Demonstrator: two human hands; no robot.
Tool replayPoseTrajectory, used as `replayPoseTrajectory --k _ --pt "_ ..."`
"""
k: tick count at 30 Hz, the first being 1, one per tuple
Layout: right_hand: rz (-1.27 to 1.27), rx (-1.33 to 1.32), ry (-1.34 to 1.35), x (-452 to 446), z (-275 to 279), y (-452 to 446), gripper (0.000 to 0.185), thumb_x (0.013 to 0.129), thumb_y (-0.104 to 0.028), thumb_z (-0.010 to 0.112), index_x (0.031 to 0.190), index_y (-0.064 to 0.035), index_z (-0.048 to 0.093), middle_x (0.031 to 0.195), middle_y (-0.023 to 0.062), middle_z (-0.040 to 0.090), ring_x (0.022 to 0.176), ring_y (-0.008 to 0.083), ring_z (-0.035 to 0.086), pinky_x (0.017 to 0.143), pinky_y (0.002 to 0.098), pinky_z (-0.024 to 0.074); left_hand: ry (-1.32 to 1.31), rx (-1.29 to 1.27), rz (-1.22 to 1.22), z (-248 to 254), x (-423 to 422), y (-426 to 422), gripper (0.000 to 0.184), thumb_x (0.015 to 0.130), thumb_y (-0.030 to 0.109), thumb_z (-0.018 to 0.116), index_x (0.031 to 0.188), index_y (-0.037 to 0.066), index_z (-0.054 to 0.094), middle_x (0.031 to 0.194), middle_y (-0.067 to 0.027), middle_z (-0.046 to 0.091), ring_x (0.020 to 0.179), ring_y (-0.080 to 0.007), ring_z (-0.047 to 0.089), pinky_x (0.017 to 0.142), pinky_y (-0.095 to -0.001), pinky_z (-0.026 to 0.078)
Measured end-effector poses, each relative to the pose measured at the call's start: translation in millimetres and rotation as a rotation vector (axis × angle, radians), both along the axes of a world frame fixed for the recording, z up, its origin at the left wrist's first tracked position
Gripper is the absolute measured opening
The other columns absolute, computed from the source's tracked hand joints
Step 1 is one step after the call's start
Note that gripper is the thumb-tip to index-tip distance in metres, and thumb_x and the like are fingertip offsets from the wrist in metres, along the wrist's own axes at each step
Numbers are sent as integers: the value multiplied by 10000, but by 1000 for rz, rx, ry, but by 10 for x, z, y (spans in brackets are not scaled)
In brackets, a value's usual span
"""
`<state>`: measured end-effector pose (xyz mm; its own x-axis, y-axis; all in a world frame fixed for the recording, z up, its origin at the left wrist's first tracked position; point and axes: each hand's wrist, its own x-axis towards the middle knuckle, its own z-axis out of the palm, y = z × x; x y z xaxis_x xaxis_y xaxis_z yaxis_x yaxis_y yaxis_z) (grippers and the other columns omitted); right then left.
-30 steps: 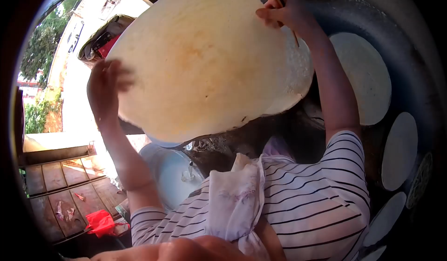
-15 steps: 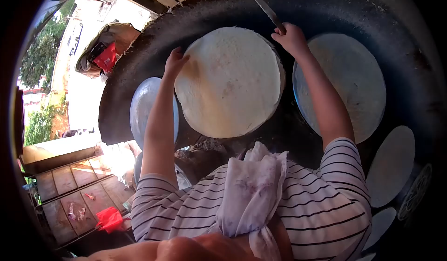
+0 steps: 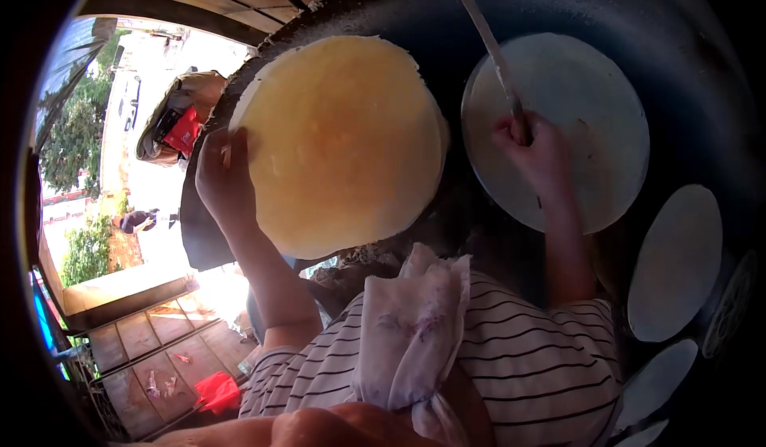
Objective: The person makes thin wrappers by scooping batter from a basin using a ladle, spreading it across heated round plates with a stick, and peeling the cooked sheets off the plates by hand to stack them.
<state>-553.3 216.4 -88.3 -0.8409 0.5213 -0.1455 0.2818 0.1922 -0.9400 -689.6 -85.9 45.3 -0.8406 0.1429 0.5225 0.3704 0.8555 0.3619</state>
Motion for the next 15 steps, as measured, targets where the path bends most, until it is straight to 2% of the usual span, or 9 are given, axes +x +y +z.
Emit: replayPoseTrajectory --k 2,3,6,7,10,11,12,15 --pt "-68 80 -83 79 -39 -117 83 788 -95 647 790 -16 622 673 7 573 627 94 525 595 255 419 -19 85 24 265 472 202 107 832 122 636 848 17 622 812 -109 656 718 -207 645 646 -300 498" --pt "-114 91 -13 109 21 -278 140 771 -112 690 866 -25 632 683 8 588 634 96 543 597 275 427 56 57 -44 359 695 234 108 840 121 628 858 15 618 826 -115 663 728 -218 652 654 -304 505" --pt "-200 -231 296 279 -6 -676 261 747 -131 739 964 -45 623 756 8 595 635 105 543 628 299 448 222 26 -284 554 1350 120 105 861 115 606 891 13 605 866 -139 678 761 -250 670 678 -318 522" --pt "-255 -79 322 402 -89 -680 427 731 -139 767 1114 -70 593 862 21 587 682 107 553 678 307 473 246 63 -414 595 1519 70 101 867 108 598 904 15 600 878 -149 679 773 -260 672 686 -325 525" --pt "-480 186 401 1160 -116 -481 523 732 -131 763 1210 -69 559 956 50 591 780 132 584 755 302 488 274 128 -829 597 1805 29 89 883 91 571 941 25 580 875 -183 674 780 -291 671 685 -345 530" --pt "-531 182 411 1533 -236 -372 620 724 -114 762 1290 -84 511 960 71 592 875 163 595 815 287 478 263 93 -900 633 1964 85 78 882 86 566 932 28 580 883 -176 674 790 -289 669 693 -346 531" --pt "-507 157 514 1919 -201 -343 613 724 -79 745 1292 -98 513 992 68 596 924 176 590 852 285 465 241 60 -972 657 2129 147 69 881 81 561 924 31 580 891 -170 674 800 -287 668 701 -346 531" --pt "-555 -105 700 3097 -104 -478 233 715 25 705 853 -29 526 987 82 635 756 63 522 651 248 468 95 69 -1166 696 2703 339 73 847 27 549 914 39 574 905 -161 666 828 -285 660 725 -356 525"
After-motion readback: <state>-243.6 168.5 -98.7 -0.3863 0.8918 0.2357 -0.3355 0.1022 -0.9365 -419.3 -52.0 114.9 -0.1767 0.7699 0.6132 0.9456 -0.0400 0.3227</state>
